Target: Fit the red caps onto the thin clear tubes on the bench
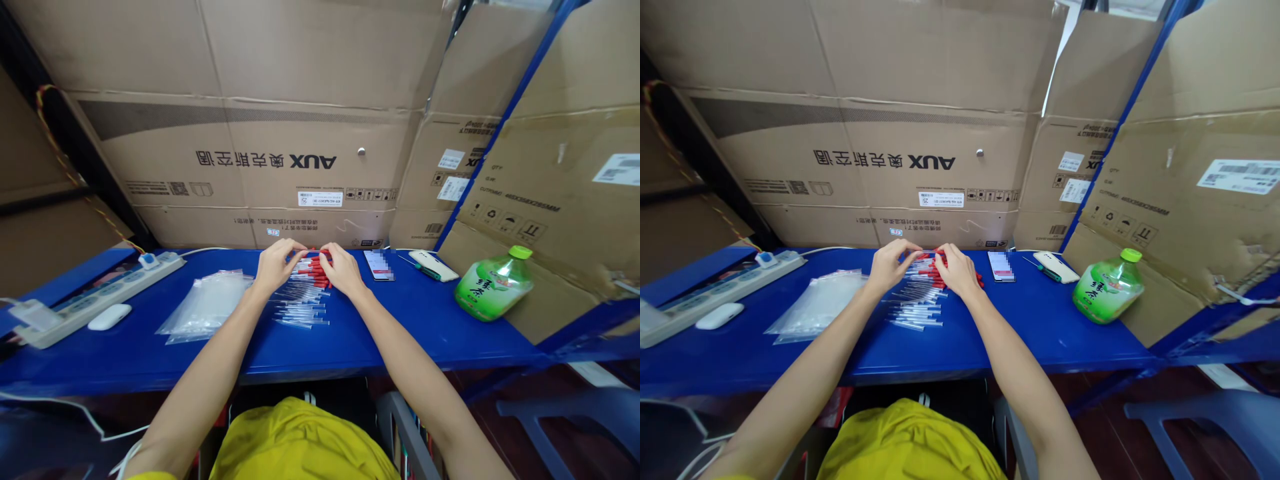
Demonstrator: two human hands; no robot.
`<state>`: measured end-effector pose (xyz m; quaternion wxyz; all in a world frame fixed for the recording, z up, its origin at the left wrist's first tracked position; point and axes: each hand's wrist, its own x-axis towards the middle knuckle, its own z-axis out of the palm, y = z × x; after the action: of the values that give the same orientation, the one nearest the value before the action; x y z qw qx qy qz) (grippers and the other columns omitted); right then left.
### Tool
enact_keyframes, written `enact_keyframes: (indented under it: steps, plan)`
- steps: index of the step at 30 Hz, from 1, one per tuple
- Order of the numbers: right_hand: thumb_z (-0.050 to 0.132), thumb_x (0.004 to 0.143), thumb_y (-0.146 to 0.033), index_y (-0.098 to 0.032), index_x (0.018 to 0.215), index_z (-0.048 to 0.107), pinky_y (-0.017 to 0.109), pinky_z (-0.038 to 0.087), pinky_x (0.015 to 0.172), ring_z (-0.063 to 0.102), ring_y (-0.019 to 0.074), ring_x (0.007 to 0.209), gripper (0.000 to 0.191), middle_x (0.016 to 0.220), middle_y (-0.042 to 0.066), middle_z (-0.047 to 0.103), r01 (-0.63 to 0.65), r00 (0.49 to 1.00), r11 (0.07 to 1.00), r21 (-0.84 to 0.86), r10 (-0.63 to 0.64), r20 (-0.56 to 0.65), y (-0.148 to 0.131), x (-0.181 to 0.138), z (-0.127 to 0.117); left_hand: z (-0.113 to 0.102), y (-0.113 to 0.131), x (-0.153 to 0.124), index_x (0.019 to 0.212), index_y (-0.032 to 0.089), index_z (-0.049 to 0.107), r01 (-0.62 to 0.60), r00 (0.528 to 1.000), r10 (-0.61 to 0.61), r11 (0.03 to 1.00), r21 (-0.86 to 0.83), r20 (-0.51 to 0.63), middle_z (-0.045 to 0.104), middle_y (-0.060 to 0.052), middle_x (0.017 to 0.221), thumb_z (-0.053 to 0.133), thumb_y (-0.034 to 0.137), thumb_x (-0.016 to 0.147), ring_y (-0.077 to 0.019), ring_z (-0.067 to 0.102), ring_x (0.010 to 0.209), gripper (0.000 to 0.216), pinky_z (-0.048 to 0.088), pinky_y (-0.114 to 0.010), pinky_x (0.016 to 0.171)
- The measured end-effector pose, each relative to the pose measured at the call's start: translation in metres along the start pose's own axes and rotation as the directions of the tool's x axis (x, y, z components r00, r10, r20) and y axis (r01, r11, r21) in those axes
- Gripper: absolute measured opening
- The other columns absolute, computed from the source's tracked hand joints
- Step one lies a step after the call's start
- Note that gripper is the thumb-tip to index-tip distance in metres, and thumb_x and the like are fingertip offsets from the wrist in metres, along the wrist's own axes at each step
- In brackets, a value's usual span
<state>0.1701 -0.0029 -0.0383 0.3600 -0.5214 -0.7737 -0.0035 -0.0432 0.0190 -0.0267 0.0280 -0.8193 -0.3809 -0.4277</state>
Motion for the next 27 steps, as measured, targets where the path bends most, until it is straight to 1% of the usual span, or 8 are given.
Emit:
enact_keyframes:
  steps: [3,6,9,13,18,22,25,27]
  plan:
    - [0.045,0.107,-0.037,-0.024,0.116,0.064,0.027,0.046,0.079,0.070,0.0209,0.098,0.025,0.113,0.006,0.073,-0.037,0.999,0.991,-0.126,0.038,0.004,-0.003,0.000,-0.002,0.000,-0.001,0.000,0.102,0.020,0.073,0.021,0.999,-0.022,1.000,0.007,0.048,0.077,-0.006,0.094,0.051,0.050,0.105,-0.0185,0.064,0.080,0.037,0.044,-0.029,0.077]
    - [0.043,0.107,-0.034,-0.023,0.117,0.061,0.028,0.043,0.072,0.071,0.0209,0.091,0.024,0.113,0.006,0.074,-0.056,0.997,0.973,-0.225,0.065,0.033,-0.006,0.001,-0.001,-0.001,0.000,0.000,0.101,0.021,0.072,0.051,0.988,-0.055,0.998,0.031,0.141,0.078,-0.004,0.087,0.050,0.051,0.105,-0.0171,0.065,0.072,0.037,0.040,-0.027,0.068]
    - [0.040,0.108,-0.032,-0.021,0.119,0.059,0.029,0.043,0.071,0.072,0.0215,0.093,0.025,0.115,0.009,0.074,-0.061,0.993,0.956,-0.288,0.088,0.081,-0.008,0.001,0.000,-0.001,-0.001,0.000,0.103,0.023,0.072,0.058,0.961,-0.077,0.995,0.079,0.264,0.077,-0.001,0.078,0.047,0.051,0.106,-0.0171,0.066,0.067,0.037,0.035,-0.027,0.064]
    - [0.038,0.108,-0.029,-0.019,0.122,0.057,0.029,0.045,0.074,0.073,0.0232,0.098,0.026,0.115,0.011,0.075,-0.066,0.984,0.937,-0.343,0.118,0.131,-0.006,0.003,0.000,0.002,-0.002,-0.001,0.110,0.026,0.073,0.004,0.922,-0.048,0.993,0.116,0.383,0.076,0.000,0.072,0.048,0.049,0.106,-0.0194,0.070,0.071,0.034,0.035,-0.026,0.064]
    - [0.039,0.107,-0.026,-0.018,0.123,0.056,0.029,0.046,0.076,0.074,0.0249,0.101,0.025,0.115,0.013,0.076,-0.056,0.976,0.925,-0.375,0.129,0.174,-0.002,0.004,0.001,0.004,0.003,0.000,0.109,0.025,0.076,-0.026,0.902,-0.030,0.992,0.123,0.430,0.076,-0.003,0.072,0.046,0.044,0.106,-0.0209,0.070,0.070,0.035,0.037,-0.027,0.065]
    - [0.039,0.106,-0.025,-0.017,0.123,0.057,0.029,0.046,0.076,0.074,0.0258,0.099,0.025,0.113,0.013,0.077,-0.048,0.976,0.921,-0.388,0.126,0.177,0.000,0.005,0.000,0.002,0.006,0.000,0.106,0.023,0.078,-0.042,0.906,-0.019,0.990,0.135,0.424,0.076,-0.007,0.075,0.044,0.042,0.105,-0.0224,0.070,0.071,0.039,0.037,-0.028,0.065]
    - [0.039,0.106,-0.024,-0.018,0.124,0.058,0.029,0.047,0.078,0.074,0.0252,0.102,0.027,0.115,0.011,0.077,-0.014,0.980,0.942,-0.336,0.079,0.181,0.003,0.004,-0.004,0.001,0.004,0.000,0.105,0.022,0.077,-0.032,0.915,-0.023,0.991,0.130,0.404,0.077,-0.008,0.081,0.042,0.044,0.106,-0.0227,0.070,0.073,0.042,0.036,-0.028,0.065]
    - [0.037,0.107,-0.024,-0.019,0.127,0.058,0.029,0.048,0.082,0.072,0.0236,0.107,0.030,0.121,0.010,0.075,0.017,0.986,0.962,-0.272,0.030,0.166,0.006,0.003,-0.006,0.000,0.002,0.000,0.102,0.022,0.076,-0.010,0.919,-0.043,0.991,0.131,0.392,0.077,-0.009,0.082,0.039,0.045,0.107,-0.0228,0.069,0.073,0.045,0.035,-0.029,0.065]
